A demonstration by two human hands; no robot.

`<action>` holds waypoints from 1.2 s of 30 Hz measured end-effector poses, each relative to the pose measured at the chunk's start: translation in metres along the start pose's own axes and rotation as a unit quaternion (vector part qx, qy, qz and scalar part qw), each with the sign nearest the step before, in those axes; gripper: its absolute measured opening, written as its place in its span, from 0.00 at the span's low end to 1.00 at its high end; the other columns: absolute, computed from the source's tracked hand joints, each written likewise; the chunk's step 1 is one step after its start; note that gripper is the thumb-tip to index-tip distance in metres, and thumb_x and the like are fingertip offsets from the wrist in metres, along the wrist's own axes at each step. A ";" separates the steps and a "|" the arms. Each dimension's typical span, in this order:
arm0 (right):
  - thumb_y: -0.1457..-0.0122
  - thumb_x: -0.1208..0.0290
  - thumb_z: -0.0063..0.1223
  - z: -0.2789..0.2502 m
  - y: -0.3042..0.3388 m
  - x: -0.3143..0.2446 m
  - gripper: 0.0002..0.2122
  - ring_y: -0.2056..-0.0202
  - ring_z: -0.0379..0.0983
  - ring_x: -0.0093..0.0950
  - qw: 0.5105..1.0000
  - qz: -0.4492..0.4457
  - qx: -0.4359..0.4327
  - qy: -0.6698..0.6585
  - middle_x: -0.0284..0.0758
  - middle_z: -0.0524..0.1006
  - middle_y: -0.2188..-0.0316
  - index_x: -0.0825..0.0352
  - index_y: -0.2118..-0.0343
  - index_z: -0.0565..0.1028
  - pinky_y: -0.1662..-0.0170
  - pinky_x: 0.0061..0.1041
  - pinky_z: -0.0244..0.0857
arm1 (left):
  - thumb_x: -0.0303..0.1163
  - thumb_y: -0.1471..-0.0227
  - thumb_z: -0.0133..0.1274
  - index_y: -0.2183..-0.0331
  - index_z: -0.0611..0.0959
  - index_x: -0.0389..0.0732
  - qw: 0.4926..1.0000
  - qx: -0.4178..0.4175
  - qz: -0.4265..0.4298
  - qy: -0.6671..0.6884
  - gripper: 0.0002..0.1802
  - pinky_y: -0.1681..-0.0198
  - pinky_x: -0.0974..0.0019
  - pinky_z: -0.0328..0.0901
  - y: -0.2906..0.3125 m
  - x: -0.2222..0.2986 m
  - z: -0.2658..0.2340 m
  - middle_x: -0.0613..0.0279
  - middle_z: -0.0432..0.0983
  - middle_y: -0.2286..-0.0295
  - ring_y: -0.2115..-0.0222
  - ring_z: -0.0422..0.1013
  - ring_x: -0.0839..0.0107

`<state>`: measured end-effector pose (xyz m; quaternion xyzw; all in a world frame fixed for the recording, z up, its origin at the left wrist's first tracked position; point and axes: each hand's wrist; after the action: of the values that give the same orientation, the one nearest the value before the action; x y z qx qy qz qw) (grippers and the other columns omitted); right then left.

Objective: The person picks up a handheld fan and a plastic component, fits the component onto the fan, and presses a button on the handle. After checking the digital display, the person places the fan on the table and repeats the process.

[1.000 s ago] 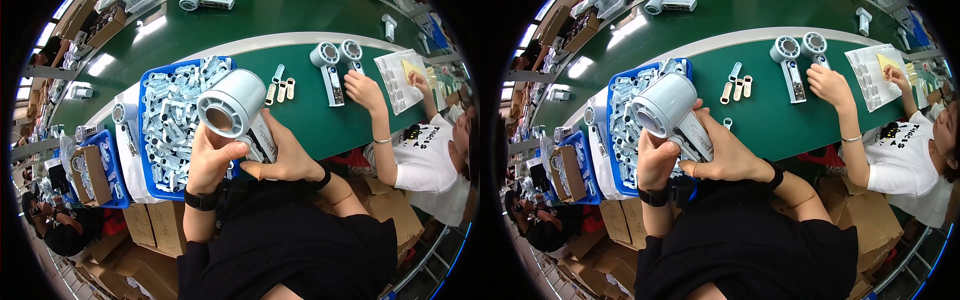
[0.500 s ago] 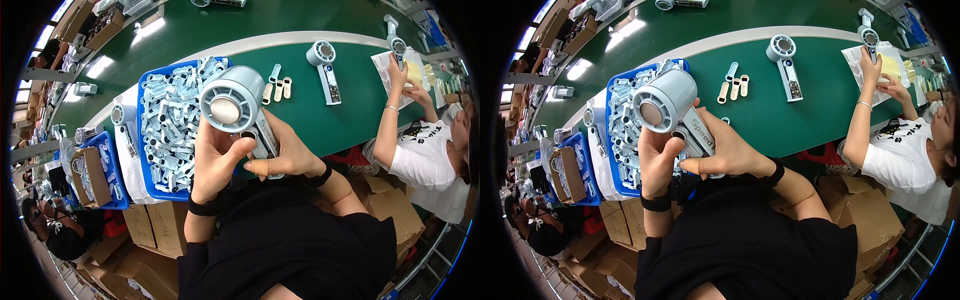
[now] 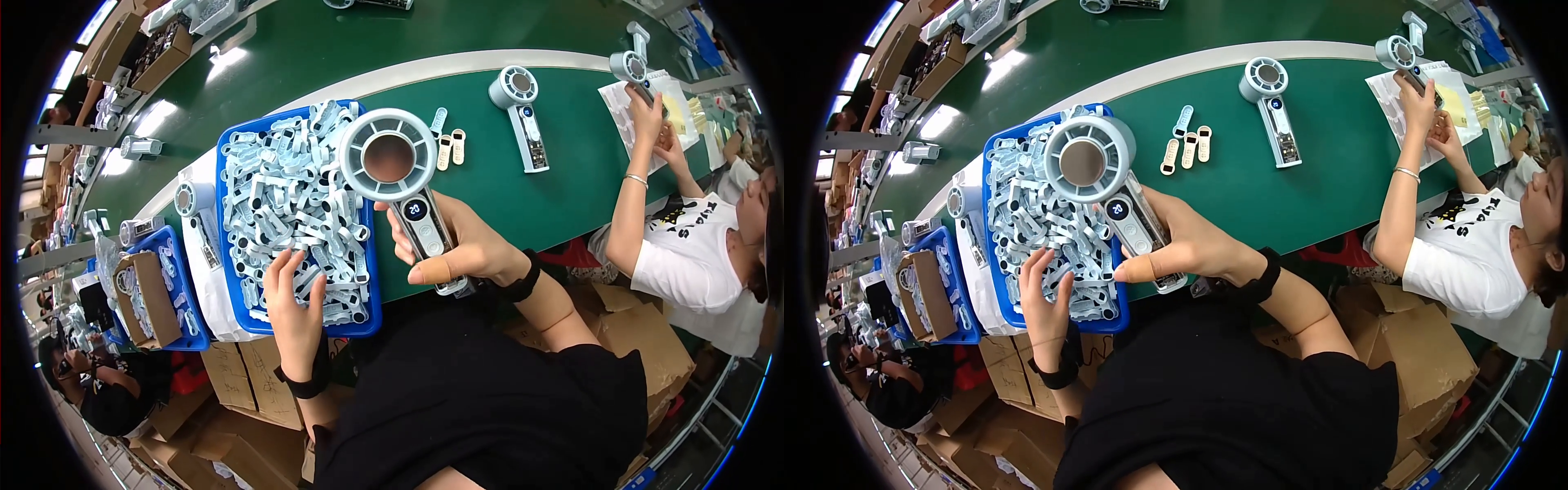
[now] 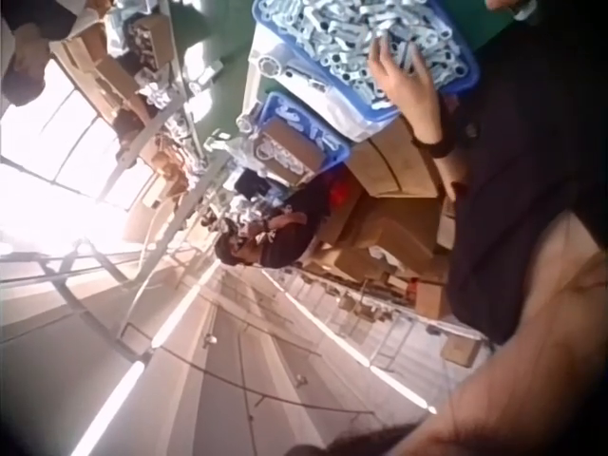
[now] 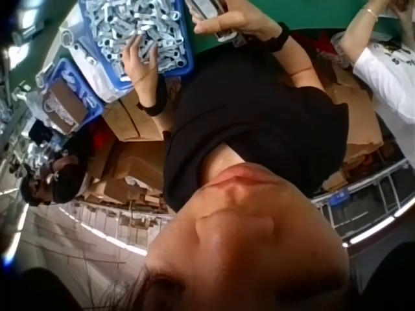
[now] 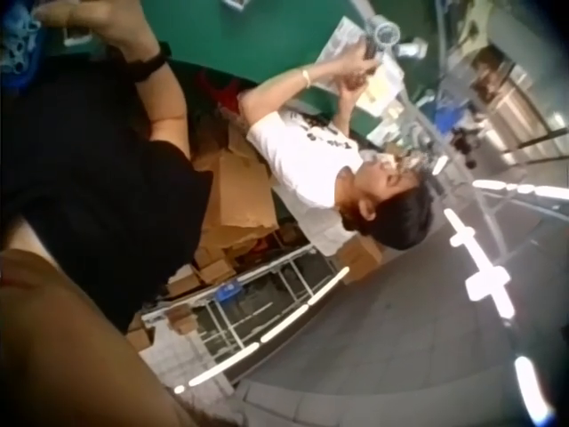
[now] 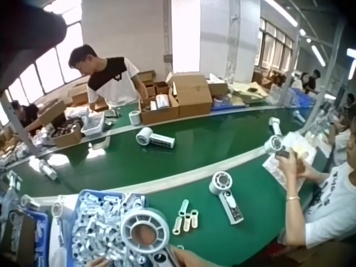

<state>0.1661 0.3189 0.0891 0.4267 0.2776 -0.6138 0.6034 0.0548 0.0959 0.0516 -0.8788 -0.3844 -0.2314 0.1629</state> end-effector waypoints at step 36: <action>0.53 0.54 0.55 -0.198 -0.166 -0.152 0.39 0.48 0.58 0.44 0.626 0.029 0.200 0.753 0.49 0.54 0.45 0.68 0.42 0.49 0.45 0.35 0.53 | 0.22 0.65 0.61 0.77 0.76 0.35 0.996 0.077 -0.044 0.016 0.10 0.68 0.69 0.62 -0.043 -0.024 -0.002 0.59 0.67 0.69 0.70 0.66 0.67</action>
<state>0.0275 0.5848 0.0955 0.8584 0.4927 -0.1009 0.1010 0.0073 0.1081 0.0453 -0.8421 -0.4364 -0.2222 0.2260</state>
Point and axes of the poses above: each hand's wrist, its own y-axis away from the middle knuckle, its own z-axis out of the palm, x = y × z
